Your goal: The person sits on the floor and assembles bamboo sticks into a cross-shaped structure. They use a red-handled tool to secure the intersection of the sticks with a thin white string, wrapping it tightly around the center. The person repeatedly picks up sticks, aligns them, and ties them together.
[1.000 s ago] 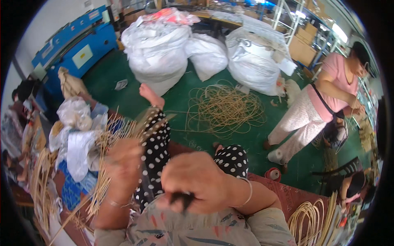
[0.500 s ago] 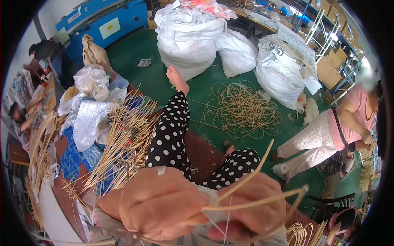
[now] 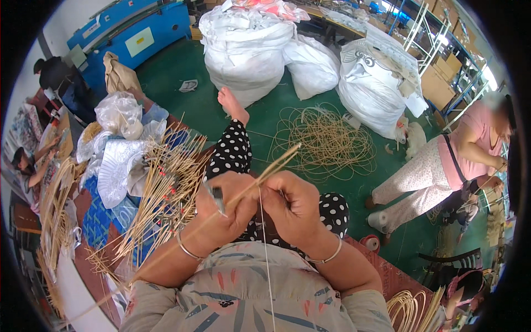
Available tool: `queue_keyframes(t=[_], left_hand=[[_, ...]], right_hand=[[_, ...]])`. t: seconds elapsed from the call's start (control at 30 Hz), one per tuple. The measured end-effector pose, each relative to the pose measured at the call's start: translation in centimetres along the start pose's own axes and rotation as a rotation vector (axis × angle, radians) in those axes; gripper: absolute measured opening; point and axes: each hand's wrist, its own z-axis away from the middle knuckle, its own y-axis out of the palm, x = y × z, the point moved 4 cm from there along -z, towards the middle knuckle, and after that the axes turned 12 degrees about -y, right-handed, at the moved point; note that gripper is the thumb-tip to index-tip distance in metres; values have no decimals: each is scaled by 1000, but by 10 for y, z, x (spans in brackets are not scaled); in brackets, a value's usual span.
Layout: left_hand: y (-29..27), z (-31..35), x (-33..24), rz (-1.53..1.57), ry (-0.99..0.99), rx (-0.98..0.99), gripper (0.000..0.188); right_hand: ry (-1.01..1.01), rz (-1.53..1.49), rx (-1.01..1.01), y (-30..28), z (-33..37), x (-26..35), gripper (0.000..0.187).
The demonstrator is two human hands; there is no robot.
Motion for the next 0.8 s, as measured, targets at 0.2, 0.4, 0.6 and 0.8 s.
queue_keyframes(t=[0.2,0.4,0.6,0.8], left_hand=[[-14,-12,-11,49,-4,-29,5],[-38,-8,-55,137,10,-149,11],[-36,-2,-64,298,-58,-262,12],[-44,-5,-59,227,59,-12,2]], right_hand=[[-153,-636,237,-1,-4,59,13],[-64,-743,287,-16,9,89,17],[-493,183,234,-25,-1,110,22],[-488,306,177,-13,0,91,22]])
